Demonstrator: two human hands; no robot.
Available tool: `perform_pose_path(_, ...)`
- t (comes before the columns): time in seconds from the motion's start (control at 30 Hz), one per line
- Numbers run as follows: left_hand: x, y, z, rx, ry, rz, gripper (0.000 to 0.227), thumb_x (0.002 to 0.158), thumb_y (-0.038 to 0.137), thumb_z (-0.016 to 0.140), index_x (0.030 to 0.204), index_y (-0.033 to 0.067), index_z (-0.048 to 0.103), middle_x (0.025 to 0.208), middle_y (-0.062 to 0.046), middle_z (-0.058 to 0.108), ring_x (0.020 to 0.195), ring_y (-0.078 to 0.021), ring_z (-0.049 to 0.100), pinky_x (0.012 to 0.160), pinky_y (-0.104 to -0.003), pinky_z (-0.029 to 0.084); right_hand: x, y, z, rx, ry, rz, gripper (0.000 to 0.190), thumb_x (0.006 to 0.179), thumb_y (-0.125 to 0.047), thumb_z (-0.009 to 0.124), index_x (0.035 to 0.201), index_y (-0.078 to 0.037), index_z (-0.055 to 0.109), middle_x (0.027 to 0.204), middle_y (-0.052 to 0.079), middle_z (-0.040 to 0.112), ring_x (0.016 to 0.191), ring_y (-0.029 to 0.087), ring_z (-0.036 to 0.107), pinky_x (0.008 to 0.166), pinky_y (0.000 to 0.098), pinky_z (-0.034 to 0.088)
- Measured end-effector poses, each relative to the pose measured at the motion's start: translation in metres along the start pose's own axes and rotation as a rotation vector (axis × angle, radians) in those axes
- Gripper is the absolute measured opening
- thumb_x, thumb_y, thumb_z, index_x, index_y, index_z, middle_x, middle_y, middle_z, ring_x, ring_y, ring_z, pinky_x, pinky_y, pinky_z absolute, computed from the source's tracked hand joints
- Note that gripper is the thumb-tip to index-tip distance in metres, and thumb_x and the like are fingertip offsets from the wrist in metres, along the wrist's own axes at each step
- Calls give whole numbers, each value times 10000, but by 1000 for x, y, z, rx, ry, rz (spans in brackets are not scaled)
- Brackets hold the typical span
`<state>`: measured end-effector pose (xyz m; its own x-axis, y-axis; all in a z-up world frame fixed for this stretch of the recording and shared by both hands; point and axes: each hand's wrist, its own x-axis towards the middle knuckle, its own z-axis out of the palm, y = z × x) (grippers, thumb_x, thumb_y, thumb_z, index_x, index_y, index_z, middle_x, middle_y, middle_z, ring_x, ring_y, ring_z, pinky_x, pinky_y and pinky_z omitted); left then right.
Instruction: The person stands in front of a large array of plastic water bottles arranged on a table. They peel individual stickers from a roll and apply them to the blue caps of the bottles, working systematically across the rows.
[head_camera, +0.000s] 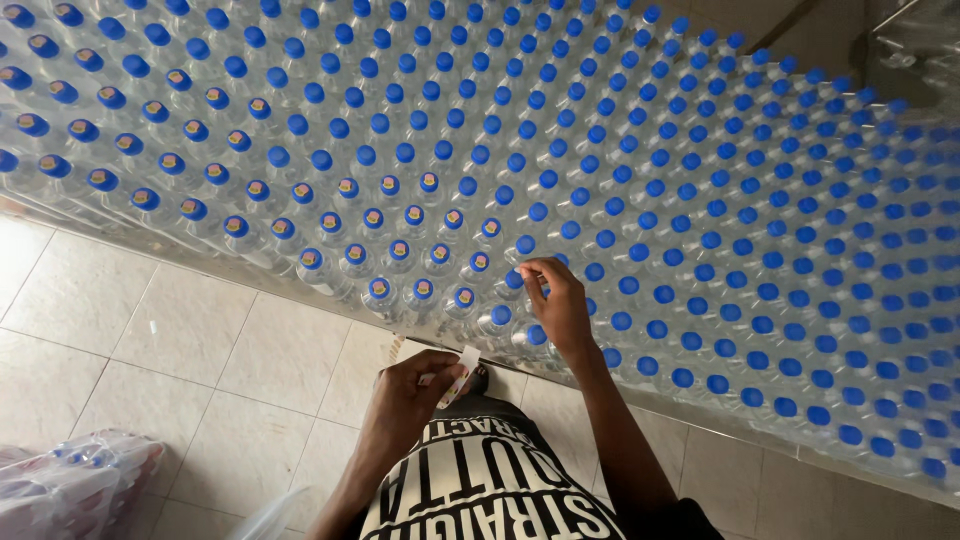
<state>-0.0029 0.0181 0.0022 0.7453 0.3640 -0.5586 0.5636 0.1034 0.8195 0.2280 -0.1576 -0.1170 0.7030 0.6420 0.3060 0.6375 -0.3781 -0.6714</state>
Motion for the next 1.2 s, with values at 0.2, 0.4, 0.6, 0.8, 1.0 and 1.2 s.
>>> perform_pose_path(0.2,2,1,1,5,18,-38,272,959,306,760,1087,95,873,929,-42,913,845,-93,805,745,-260,586,-2,4,2,-63,-42,-64,188,1128,-139,622,1237,-27,727,1151,119,756,1006,247,731,788,368,605)
perform_pose_path(0.4,5,2,3,49,35,-47,289,938,343,776,1078,115,883,916,-22,918,820,-69,790,725,-252,561,-3,8,3,-135,-42,-198,176,1107,-70,644,1227,30,724,1164,160,763,1097,297,723,939,412,611)
perform_pose_path(0.6,7,6,8,-32,-3,-22,257,953,291,770,1070,82,861,860,-49,917,794,-99,827,763,-255,612,-3,-6,-8,-122,-100,-181,210,1102,-83,652,1259,11,754,1208,139,737,1157,286,705,986,406,610)
perform_pose_path(0.8,9,6,14,-105,2,14,221,960,233,769,1047,46,849,846,-94,909,798,-135,855,756,-262,650,-22,-3,-9,-374,-177,-227,374,1103,-156,650,1460,-49,679,1432,185,662,1324,384,603,1085,527,512)
perform_pose_path(1.0,12,14,24,-111,13,-20,263,965,260,754,1098,52,843,897,-97,922,842,-160,878,775,-282,642,-28,-11,-20,-518,-186,-211,508,1127,-242,614,1628,-219,531,1471,178,614,1356,382,560,1026,531,489)
perform_pose_path(1.2,21,-3,40,-144,77,116,308,962,305,772,1112,43,831,970,-68,897,868,-117,791,700,-278,558,-37,-8,-19,-333,-125,-102,365,1115,-131,576,1456,-65,690,1420,181,661,1334,367,589,1088,527,468)
